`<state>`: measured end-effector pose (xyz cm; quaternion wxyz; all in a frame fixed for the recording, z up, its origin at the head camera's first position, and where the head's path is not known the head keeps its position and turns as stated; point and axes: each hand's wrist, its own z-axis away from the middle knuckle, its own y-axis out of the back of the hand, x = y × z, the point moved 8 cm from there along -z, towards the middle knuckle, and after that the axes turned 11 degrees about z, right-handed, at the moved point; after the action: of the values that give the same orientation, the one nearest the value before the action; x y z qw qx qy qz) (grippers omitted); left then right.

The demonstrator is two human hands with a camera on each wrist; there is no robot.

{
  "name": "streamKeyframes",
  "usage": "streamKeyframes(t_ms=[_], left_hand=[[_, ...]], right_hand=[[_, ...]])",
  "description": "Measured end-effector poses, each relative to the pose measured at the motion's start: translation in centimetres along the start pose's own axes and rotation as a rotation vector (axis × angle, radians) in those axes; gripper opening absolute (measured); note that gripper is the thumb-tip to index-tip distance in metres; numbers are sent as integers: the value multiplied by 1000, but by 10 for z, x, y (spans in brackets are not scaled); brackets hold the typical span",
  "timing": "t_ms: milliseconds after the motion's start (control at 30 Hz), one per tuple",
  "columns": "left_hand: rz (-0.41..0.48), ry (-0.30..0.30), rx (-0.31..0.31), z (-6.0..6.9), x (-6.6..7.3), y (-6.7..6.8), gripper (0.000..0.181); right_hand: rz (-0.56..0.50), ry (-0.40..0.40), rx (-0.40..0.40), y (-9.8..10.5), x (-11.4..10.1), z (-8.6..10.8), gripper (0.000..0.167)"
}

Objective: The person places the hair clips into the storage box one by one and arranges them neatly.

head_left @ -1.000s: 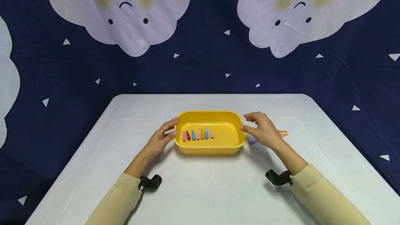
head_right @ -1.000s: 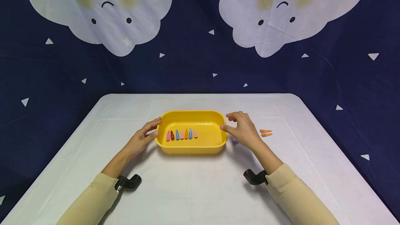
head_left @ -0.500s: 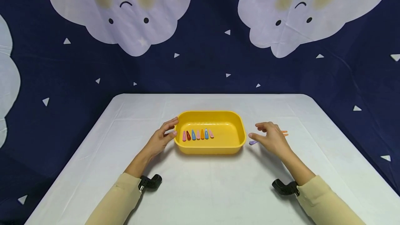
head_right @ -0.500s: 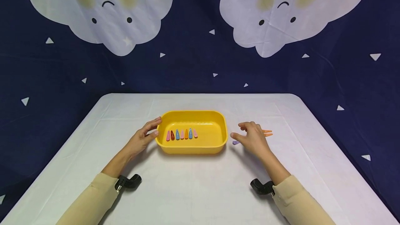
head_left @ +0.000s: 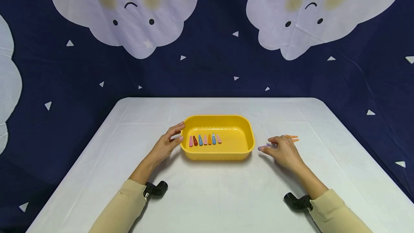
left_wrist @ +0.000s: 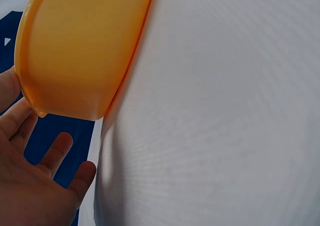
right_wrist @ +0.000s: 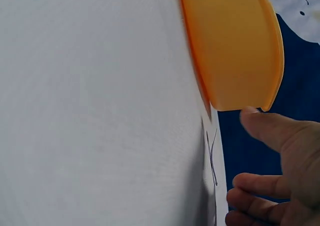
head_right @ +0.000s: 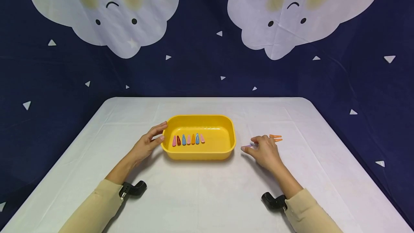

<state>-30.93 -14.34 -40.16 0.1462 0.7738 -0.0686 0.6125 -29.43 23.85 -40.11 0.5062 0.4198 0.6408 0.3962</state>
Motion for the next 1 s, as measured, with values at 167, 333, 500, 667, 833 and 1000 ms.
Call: streamKeyframes(t_ms=[167, 333, 500, 667, 833, 1000], left_hand=[[4, -5, 1, 0, 0, 0, 46], [0, -6, 1, 0, -1, 0, 46], [4, -3, -2, 0, -1, 0, 46], [1, -5, -3, 0, -1, 0, 46], [-2, -3, -4, 0, -1, 0, 46], [3, 0, -2, 0, -1, 0, 46]], right_hand=[[2, -27, -43, -6, 4, 2, 53], [21, -42, -49, -9, 7, 3, 51], [55, -27, -28, -11, 6, 3, 51], [49, -20, -33, -14, 6, 0, 55], [46, -18, -37, -17, 7, -2, 56], [48, -8, -25, -17, 8, -2, 55]])
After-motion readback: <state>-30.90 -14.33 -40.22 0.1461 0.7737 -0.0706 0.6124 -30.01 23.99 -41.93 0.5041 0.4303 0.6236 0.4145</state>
